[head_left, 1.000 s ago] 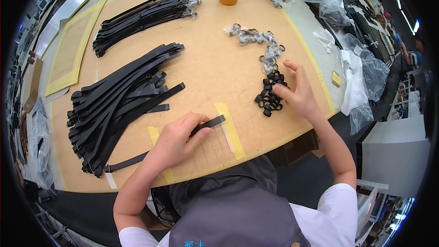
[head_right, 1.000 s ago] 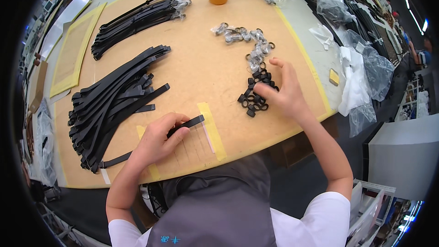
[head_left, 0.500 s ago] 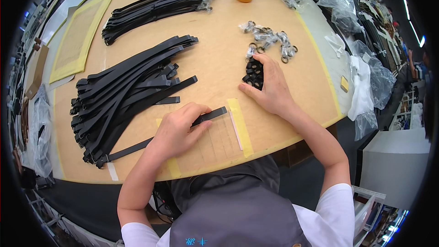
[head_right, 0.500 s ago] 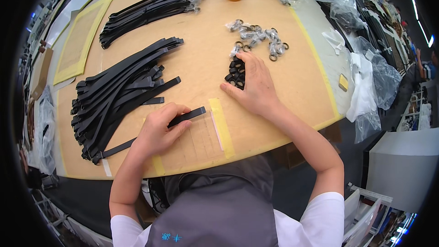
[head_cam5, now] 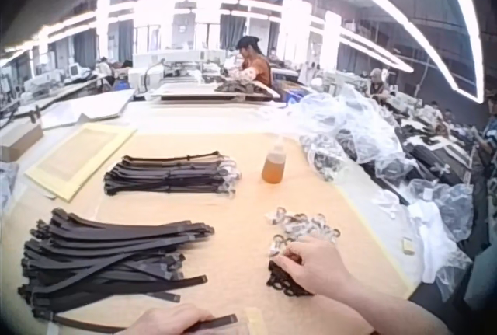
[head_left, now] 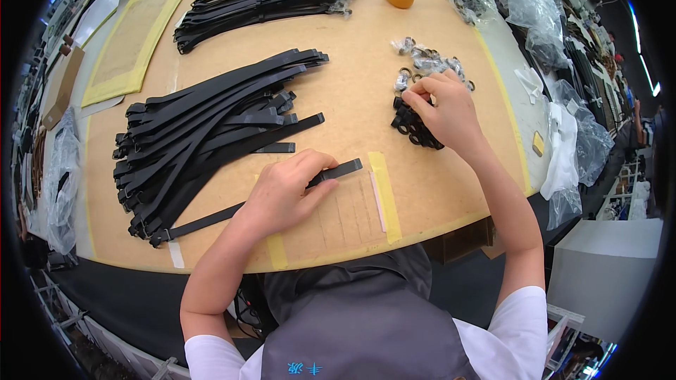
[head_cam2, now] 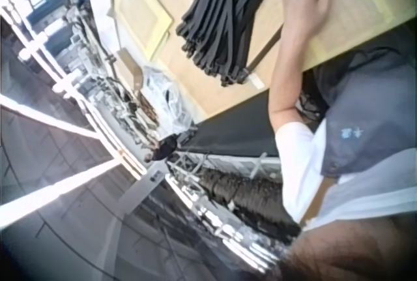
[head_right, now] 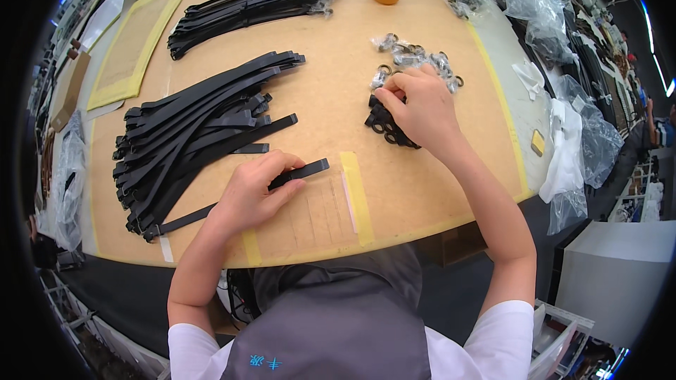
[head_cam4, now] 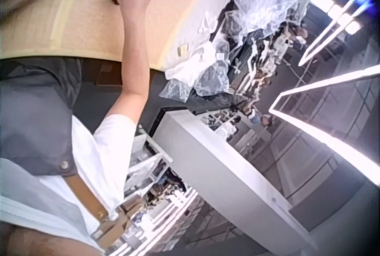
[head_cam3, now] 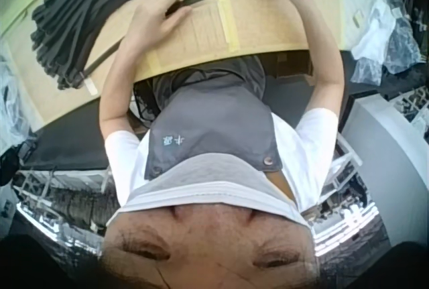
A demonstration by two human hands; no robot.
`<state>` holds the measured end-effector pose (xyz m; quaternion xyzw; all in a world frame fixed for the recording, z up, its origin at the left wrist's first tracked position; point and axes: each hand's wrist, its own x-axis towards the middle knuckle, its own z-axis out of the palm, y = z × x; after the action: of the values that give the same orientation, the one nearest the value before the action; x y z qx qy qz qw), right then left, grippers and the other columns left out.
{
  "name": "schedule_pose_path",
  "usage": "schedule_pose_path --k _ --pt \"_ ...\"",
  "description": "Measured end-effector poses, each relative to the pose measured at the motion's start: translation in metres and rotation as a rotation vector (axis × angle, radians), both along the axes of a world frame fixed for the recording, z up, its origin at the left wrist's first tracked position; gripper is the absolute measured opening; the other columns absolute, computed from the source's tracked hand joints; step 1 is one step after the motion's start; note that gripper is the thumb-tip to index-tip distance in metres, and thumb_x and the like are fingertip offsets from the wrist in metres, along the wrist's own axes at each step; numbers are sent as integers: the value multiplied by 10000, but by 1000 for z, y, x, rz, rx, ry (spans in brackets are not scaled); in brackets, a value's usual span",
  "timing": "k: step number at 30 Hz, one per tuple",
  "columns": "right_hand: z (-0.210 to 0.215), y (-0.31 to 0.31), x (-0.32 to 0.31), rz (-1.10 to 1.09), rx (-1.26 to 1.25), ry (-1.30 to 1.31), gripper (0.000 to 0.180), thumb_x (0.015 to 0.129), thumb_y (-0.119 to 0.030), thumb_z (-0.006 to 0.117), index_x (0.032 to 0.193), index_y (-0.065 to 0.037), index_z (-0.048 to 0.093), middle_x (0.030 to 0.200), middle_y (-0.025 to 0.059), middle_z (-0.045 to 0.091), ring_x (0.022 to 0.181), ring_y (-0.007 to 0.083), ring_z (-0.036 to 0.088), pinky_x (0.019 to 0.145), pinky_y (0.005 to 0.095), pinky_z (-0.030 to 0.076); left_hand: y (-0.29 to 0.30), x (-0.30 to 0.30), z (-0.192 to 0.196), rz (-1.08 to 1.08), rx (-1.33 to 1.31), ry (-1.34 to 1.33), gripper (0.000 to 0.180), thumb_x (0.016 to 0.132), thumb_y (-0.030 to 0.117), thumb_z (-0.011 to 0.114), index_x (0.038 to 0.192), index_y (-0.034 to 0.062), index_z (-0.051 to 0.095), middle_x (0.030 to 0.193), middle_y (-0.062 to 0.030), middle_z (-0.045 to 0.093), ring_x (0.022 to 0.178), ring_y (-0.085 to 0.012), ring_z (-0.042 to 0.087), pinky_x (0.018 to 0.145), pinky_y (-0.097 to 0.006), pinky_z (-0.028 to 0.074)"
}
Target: The person assembles black straps by attaching small black plastic rings to the ends. They repeatedly pick up a strap, thread a ring onto the end, and place the finished strap into a growing pile on the table.
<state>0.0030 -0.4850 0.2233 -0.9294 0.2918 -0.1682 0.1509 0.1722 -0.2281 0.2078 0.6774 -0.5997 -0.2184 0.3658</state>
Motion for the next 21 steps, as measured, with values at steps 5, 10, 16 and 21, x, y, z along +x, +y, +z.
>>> schedule_pose_path --k 5,10,16,21 --pt "5 7 24 -60 84 234 239 828 -310 770 771 -83 725 775 41 655 919 222 603 813 374 509 0 5 -3 14 -69 -11 234 857 85 750 1056 -12 674 939 -136 693 867 -284 693 689 -340 551" --pt "2 17 33 102 37 107 217 868 -259 751 800 -59 702 843 51 670 862 194 618 755 351 519 3 9 3 60 -98 28 226 874 100 735 1066 6 663 960 -130 693 851 -292 693 715 -363 550" --pt "-11 57 41 136 1411 -398 280 974 -180 689 1182 -12 606 975 35 643 843 80 635 702 212 506 3 14 7 153 -176 171 243 840 51 770 1057 -9 679 944 -122 699 847 -251 696 720 -328 549" --pt "-25 73 49 141 1561 -585 355 989 -140 661 1307 -4 578 962 12 657 840 79 629 725 217 500 2 17 -4 122 -254 162 226 863 101 750 1061 25 673 996 -118 713 871 -269 706 693 -359 559"
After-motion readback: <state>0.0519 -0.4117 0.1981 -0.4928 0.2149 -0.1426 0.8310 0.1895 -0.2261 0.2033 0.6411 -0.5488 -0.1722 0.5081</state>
